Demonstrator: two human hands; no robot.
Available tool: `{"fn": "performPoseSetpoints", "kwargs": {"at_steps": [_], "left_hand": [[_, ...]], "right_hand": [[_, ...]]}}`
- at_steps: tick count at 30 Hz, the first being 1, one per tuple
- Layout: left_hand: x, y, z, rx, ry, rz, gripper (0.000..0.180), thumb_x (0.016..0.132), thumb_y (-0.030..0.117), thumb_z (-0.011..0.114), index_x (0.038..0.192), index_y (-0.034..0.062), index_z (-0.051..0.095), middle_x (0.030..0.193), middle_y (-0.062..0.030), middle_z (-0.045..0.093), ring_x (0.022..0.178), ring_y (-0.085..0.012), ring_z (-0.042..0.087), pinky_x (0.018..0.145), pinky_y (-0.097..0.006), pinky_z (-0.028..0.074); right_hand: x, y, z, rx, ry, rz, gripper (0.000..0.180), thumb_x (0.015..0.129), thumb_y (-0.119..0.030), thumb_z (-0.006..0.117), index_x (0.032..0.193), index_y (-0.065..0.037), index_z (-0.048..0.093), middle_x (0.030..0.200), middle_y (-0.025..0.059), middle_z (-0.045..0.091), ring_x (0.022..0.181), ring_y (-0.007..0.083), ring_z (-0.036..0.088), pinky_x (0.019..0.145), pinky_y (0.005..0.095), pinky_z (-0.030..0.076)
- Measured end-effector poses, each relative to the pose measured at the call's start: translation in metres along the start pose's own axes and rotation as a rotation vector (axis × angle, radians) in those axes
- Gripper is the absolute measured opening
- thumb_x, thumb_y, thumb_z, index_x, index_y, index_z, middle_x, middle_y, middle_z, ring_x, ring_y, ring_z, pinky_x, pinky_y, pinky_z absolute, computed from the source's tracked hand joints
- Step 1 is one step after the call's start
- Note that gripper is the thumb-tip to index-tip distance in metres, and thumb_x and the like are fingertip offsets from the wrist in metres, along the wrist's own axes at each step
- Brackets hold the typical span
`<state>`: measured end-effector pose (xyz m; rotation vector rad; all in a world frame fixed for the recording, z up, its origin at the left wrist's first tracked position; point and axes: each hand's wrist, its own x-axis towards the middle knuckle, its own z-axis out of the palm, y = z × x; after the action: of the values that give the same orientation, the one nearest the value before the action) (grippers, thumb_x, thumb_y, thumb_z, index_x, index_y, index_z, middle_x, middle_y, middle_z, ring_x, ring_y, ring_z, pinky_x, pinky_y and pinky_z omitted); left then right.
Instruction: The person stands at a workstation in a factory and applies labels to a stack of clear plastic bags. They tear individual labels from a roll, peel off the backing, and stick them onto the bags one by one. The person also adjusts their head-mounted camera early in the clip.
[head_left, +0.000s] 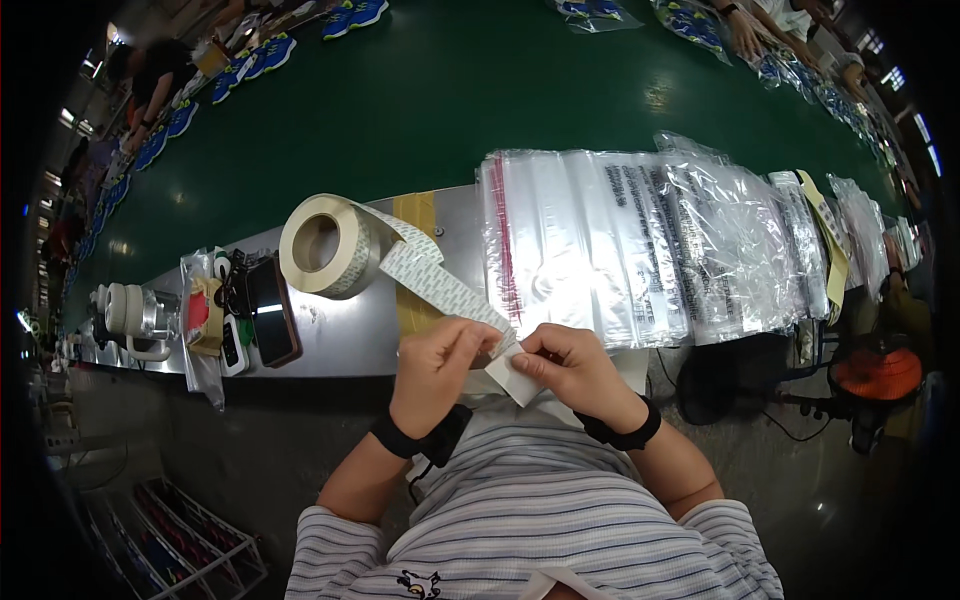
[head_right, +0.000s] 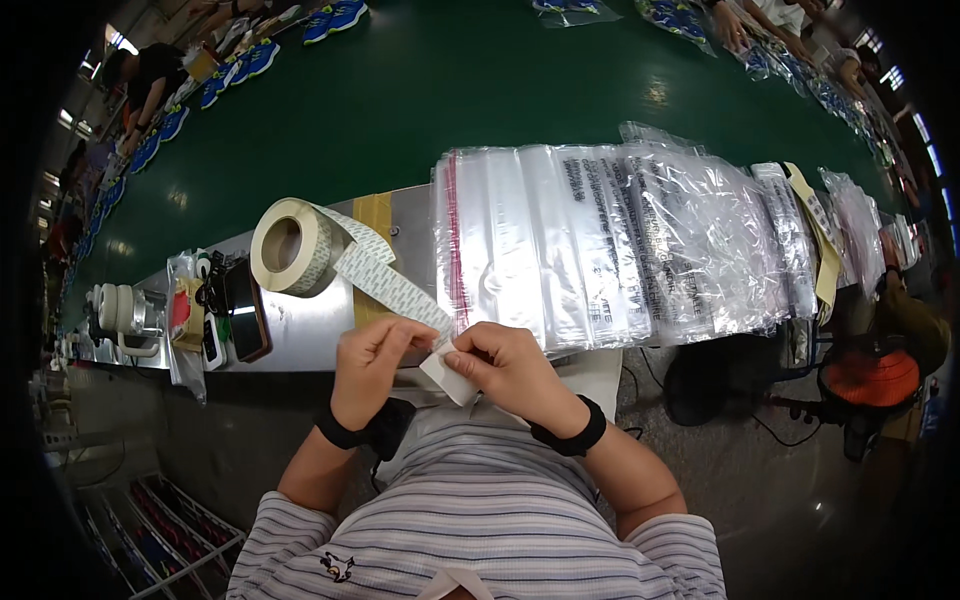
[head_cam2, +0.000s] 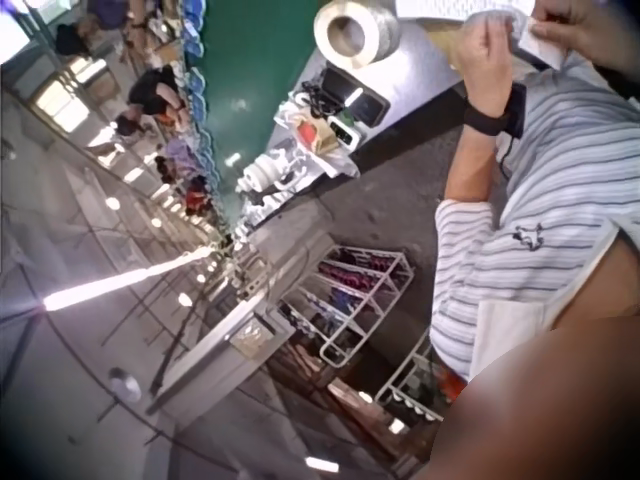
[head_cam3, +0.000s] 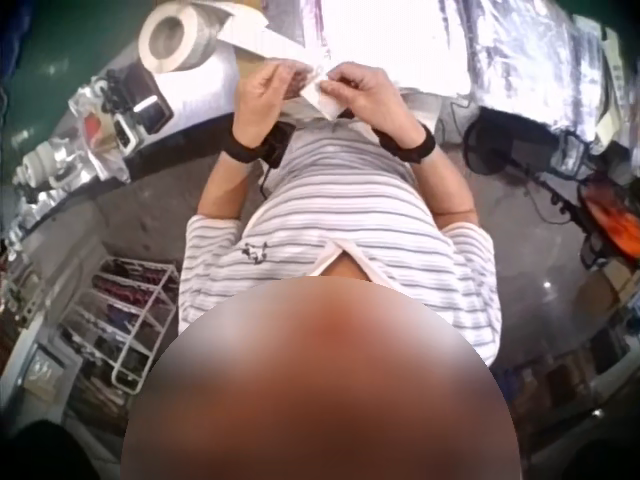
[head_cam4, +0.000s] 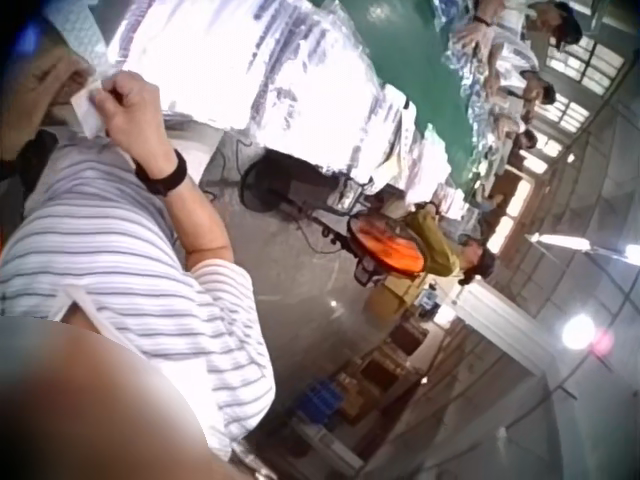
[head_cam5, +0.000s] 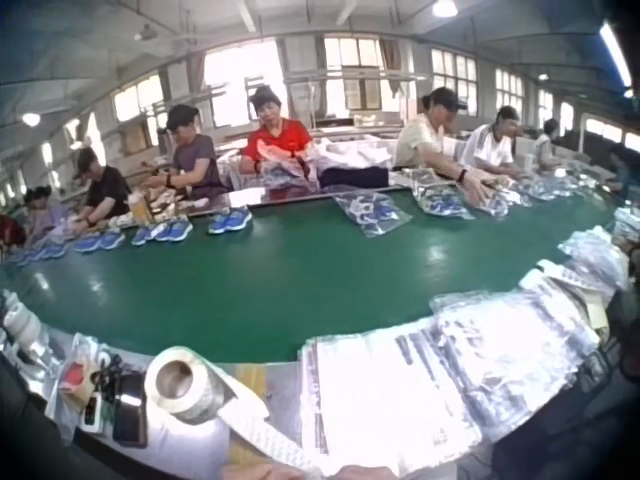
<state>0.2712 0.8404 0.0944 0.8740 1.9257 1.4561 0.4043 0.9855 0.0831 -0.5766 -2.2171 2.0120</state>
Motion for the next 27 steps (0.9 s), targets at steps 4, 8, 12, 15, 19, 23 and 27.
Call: {"fn": "performPoseSetpoints", "kwargs": {"at_steps": [4, 8, 12, 15, 19, 23, 27], "left_hand": [[0.001, 0.006, 0.001, 0.134, -0.107, 0.067, 0.015, 0.087, 0.009, 0.064, 0.097, -0.0006, 0.066, 0.084, -0.0094, 0.067, 0.071, -0.015, 0.063, 0.062, -0.027, 0.049], [-0.006, -0.002, 0.007, -0.071, -0.139, -0.049, 0.014, 0.088, 0.009, 0.063, 0.097, -0.0009, 0.066, 0.082, -0.0066, 0.067, 0.072, -0.0114, 0.061, 0.063, -0.026, 0.049], [-0.003, -0.004, -0.01, 0.029, -0.097, -0.065, 0.014, 0.091, 0.009, 0.059, 0.097, -0.0023, 0.065, 0.083, -0.008, 0.067, 0.074, -0.0117, 0.063, 0.067, -0.026, 0.05], [0.003, 0.007, -0.027, -0.064, 0.179, 0.011, 0.021, 0.096, 0.012, 0.051, 0.101, -0.0038, 0.064, 0.089, -0.0085, 0.068, 0.077, -0.0108, 0.062, 0.071, -0.025, 0.049], [0.014, 0.014, -0.015, 0.247, -0.112, 0.317, 0.042, 0.096, 0.032, 0.053, 0.112, -0.0061, 0.06, 0.109, -0.017, 0.065, 0.101, -0.0253, 0.062, 0.088, -0.036, 0.047], [0.019, -0.005, 0.019, 0.699, -0.452, 0.444, 0.057, 0.089, 0.045, 0.059, 0.119, -0.003, 0.057, 0.126, -0.0198, 0.056, 0.124, -0.0339, 0.049, 0.102, -0.045, 0.038], [0.012, -0.02, 0.022, 0.743, -0.469, 0.396, 0.057, 0.087, 0.043, 0.061, 0.123, -0.001, 0.056, 0.133, -0.0172, 0.052, 0.129, -0.0312, 0.044, 0.105, -0.048, 0.033]], "right_hand": [[0.0, -0.004, 0.003, -0.027, 0.05, -0.039, 0.012, 0.084, -0.014, 0.07, 0.086, -0.002, 0.066, 0.073, 0.0075, 0.06, 0.062, 0.0184, 0.058, 0.057, 0.029, 0.046], [0.001, -0.005, 0.01, -0.247, 0.107, -0.258, 0.012, 0.082, -0.013, 0.07, 0.084, -0.003, 0.064, 0.074, 0.0102, 0.061, 0.063, 0.026, 0.06, 0.056, 0.0333, 0.047], [-0.004, 0.001, 0.01, -0.143, 0.073, -0.087, 0.014, 0.084, -0.018, 0.069, 0.084, -0.004, 0.065, 0.075, 0.0107, 0.061, 0.065, 0.0271, 0.06, 0.058, 0.0341, 0.047], [-0.01, 0.004, 0.004, -0.256, -0.049, -0.036, 0.021, 0.088, -0.026, 0.064, 0.084, -0.005, 0.065, 0.075, 0.0114, 0.061, 0.067, 0.0288, 0.06, 0.061, 0.0361, 0.047], [-0.005, 0.008, -0.005, -0.463, 0.145, -0.043, 0.031, 0.09, -0.035, 0.06, 0.083, -0.005, 0.064, 0.076, 0.0105, 0.06, 0.07, 0.0301, 0.06, 0.063, 0.0407, 0.047], [0.02, 0.03, -0.011, -1.005, 0.655, -0.238, 0.025, 0.083, -0.029, 0.067, 0.082, -0.006, 0.056, 0.085, 0.0107, 0.054, 0.078, 0.0307, 0.053, 0.066, 0.0417, 0.043], [0.032, 0.054, -0.008, -1.055, 0.77, -0.319, 0.023, 0.082, -0.023, 0.067, 0.085, -0.005, 0.054, 0.085, 0.0111, 0.052, 0.079, 0.0309, 0.052, 0.069, 0.0436, 0.04]]}}
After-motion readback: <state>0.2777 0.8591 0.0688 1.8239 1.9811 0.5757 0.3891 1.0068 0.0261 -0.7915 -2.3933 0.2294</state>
